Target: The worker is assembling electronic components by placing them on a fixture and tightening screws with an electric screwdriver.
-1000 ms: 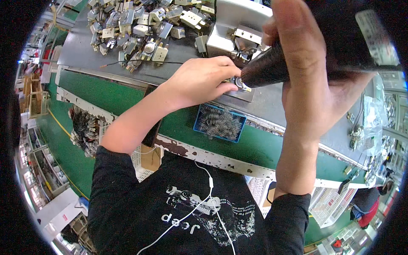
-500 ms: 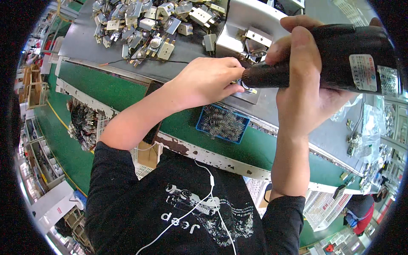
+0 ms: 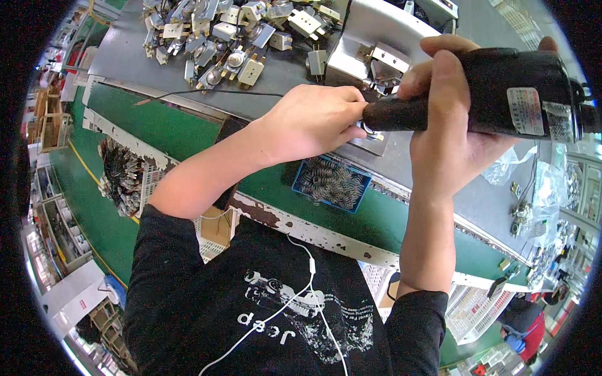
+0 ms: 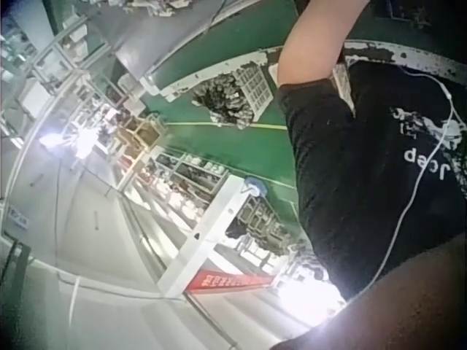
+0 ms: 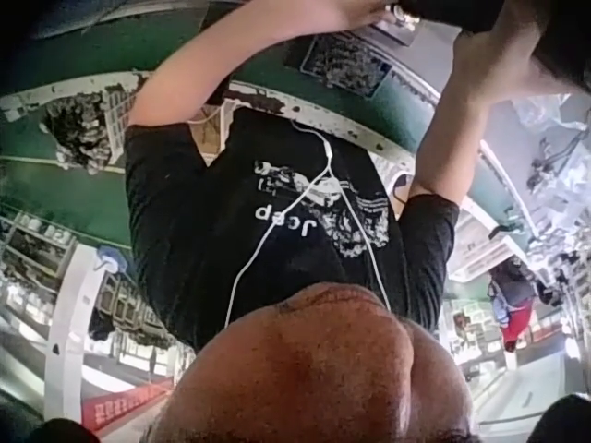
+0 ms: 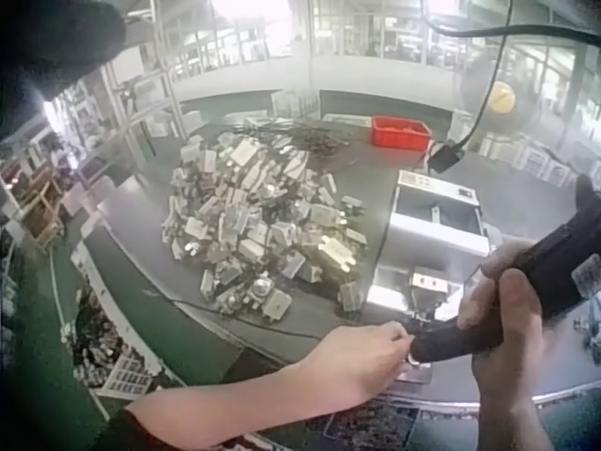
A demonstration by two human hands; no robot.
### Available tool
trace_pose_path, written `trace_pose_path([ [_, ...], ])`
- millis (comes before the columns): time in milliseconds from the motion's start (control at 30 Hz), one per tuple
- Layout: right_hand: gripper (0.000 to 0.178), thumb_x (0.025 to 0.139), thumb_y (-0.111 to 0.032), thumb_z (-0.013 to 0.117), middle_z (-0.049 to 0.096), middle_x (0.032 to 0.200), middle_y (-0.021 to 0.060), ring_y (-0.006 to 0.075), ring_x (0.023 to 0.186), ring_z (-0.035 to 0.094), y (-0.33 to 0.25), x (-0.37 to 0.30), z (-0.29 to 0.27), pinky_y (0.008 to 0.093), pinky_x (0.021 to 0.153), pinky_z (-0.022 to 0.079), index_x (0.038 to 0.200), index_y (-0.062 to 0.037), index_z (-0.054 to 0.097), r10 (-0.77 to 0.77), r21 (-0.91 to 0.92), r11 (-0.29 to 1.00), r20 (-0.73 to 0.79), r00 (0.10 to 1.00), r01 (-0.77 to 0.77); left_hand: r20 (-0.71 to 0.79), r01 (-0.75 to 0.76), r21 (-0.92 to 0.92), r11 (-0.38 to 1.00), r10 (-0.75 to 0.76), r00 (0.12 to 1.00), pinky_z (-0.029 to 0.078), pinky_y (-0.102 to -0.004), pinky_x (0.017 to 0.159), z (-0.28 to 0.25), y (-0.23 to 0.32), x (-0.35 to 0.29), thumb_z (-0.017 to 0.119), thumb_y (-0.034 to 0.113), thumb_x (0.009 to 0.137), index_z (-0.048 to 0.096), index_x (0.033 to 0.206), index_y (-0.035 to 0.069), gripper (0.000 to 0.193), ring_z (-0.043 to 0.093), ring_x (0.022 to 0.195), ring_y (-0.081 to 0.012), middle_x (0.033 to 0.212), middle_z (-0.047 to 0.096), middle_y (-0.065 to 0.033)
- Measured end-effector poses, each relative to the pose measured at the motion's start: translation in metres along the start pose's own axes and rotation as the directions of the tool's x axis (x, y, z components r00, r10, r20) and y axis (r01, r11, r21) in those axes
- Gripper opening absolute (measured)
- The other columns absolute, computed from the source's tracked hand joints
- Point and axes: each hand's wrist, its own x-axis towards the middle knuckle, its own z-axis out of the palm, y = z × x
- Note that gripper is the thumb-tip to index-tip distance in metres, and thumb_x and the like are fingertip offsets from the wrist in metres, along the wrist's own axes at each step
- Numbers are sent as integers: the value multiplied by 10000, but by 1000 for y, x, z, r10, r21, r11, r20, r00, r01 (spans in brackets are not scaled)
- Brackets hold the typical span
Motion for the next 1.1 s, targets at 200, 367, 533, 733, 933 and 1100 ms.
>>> trace_pose_path([
  [200, 739, 955, -12, 544, 639, 1015, 214, 183, 646, 567, 3, -3, -9, 378, 618, 489, 1547, -191, 139, 13, 84, 996, -11, 1000, -12, -79, -52, -1, 999, 52, 996, 561, -438, 686, 7, -2, 0, 646, 178, 862, 681, 898, 36, 151, 684, 822, -313, 884, 655, -126],
  [367, 847, 919, 22, 577, 662, 953, 210, 175, 590, 607, 7, -2, -7, 360, 574, 553, 1554, -118, 33, -20, 164, 986, -26, 999, 24, -90, -46, 2, 999, 46, 995, 561, -439, 690, 8, -3, -1, 640, 168, 860, 677, 891, 38, 139, 683, 824, -314, 883, 655, -127],
  [533, 865, 918, 21, 574, 655, 963, 209, 174, 597, 603, 5, -4, -5, 353, 573, 549, 1562, -124, 15, -15, 205, 979, -10, 1000, 17, 65, 51, 22, 998, -52, 997, 556, -426, 785, 0, 2, 1, 684, 261, 901, 648, 1003, 55, 233, 671, 933, -309, 1035, 658, -84],
  [733, 828, 907, 36, 567, 652, 977, 208, 174, 606, 604, 7, -3, -2, 335, 573, 545, 1548, -95, 60, -11, 224, 975, -9, 1000, 13, 116, 74, 16, 997, -75, 990, 556, -423, 791, 0, 1, 1, 673, 263, 908, 650, 1034, 73, 229, 670, 948, -307, 1061, 655, -85],
  [933, 798, 928, 3, 582, 634, 1027, 211, 190, 667, 596, 6, 7, -3, 347, 621, 519, 1553, -80, 92, 155, -6, 988, 145, 977, -156, 77, 0, -36, 999, 2, 997, 550, -420, 815, -1, -13, 2, 668, 318, 908, 677, 992, 62, 270, 664, 974, -289, 1069, 642, -96],
  [1100, 793, 934, 32, 592, 663, 1005, 205, 168, 638, 613, 4, 6, 11, 318, 612, 535, 1554, -38, 102, 111, -40, 993, 74, 991, -108, 39, -4, -58, 998, 6, 999, 554, -414, 816, 1, -14, -2, 675, 327, 908, 669, 995, 54, 286, 665, 956, -298, 1115, 633, -62],
])
